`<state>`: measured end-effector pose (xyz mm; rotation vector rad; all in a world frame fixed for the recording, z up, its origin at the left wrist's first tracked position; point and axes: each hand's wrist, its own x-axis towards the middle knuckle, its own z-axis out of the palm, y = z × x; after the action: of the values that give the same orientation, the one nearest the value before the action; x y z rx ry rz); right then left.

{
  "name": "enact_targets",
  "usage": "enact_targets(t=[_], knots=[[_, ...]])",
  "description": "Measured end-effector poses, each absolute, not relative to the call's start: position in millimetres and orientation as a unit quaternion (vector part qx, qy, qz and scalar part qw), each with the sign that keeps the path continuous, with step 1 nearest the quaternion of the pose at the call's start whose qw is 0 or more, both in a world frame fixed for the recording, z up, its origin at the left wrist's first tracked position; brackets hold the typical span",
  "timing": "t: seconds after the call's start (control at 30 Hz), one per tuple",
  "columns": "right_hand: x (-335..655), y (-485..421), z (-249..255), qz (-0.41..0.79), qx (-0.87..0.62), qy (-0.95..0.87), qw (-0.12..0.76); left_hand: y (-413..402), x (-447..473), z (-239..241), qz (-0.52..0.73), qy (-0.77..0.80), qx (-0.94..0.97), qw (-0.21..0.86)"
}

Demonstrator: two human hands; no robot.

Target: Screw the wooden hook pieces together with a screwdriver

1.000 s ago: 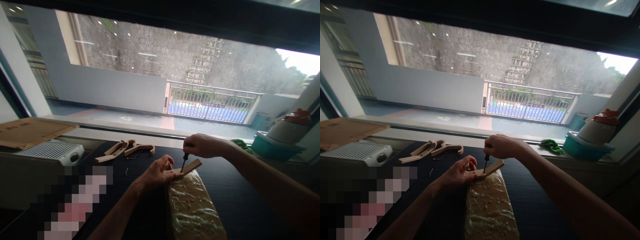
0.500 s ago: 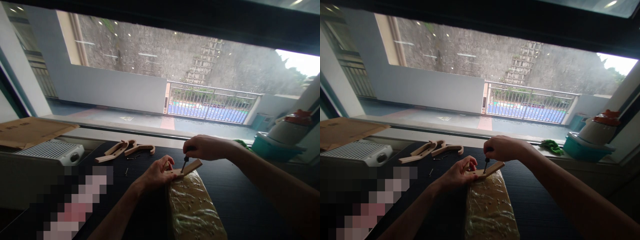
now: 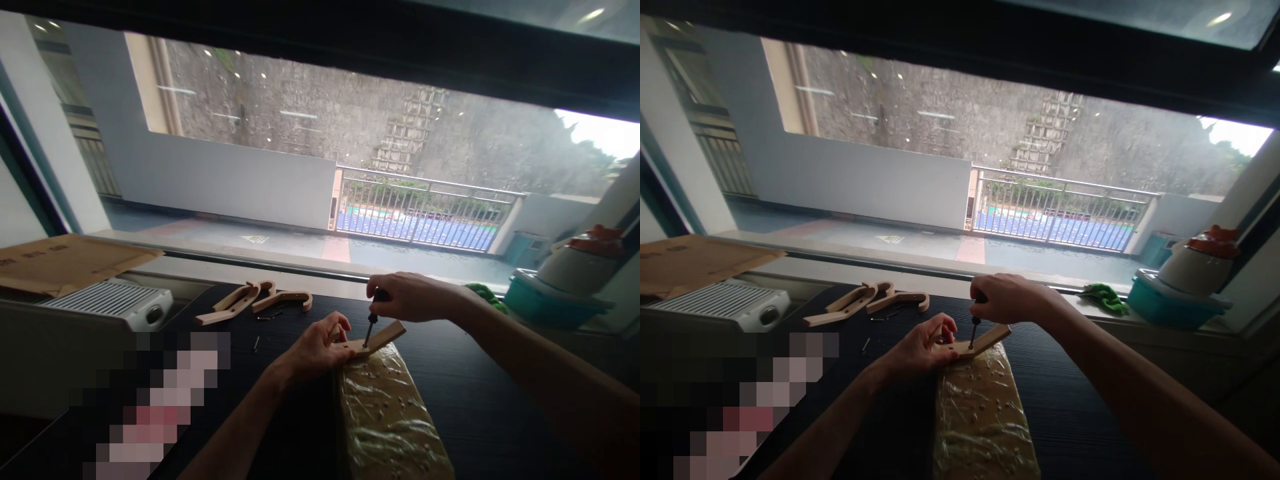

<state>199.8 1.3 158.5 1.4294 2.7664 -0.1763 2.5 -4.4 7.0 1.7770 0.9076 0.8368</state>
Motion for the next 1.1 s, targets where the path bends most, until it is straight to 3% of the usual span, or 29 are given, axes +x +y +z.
enact_targets(t=[0.2,0.4,0.9,1.0,1.1], knots=[[204.5,-7.2,156.2,-0.122,0.436,0.889,-0.061,-4.2,-0.8,6.8,0.336,0.375,0.724,0.472],[209.9,-6.6,132.0,-0.107,0.468,0.863,-0.158,-2.7,-11.5,11.6,0.301,0.376,0.714,0.507],[217.6,11.2,97.5,-0.241,0.401,0.841,-0.272,-7.0,-9.2,16.4,0.307,0.421,0.702,0.486],[217.0,8.1,99.4,-0.229,0.402,0.843,-0.274,-10.1,-10.6,32.4,0.296,0.467,0.726,0.408],[219.3,6.7,101.9,-0.221,0.407,0.839,-0.286,-10.5,-0.3,54.0,0.213,0.497,0.803,0.25]])
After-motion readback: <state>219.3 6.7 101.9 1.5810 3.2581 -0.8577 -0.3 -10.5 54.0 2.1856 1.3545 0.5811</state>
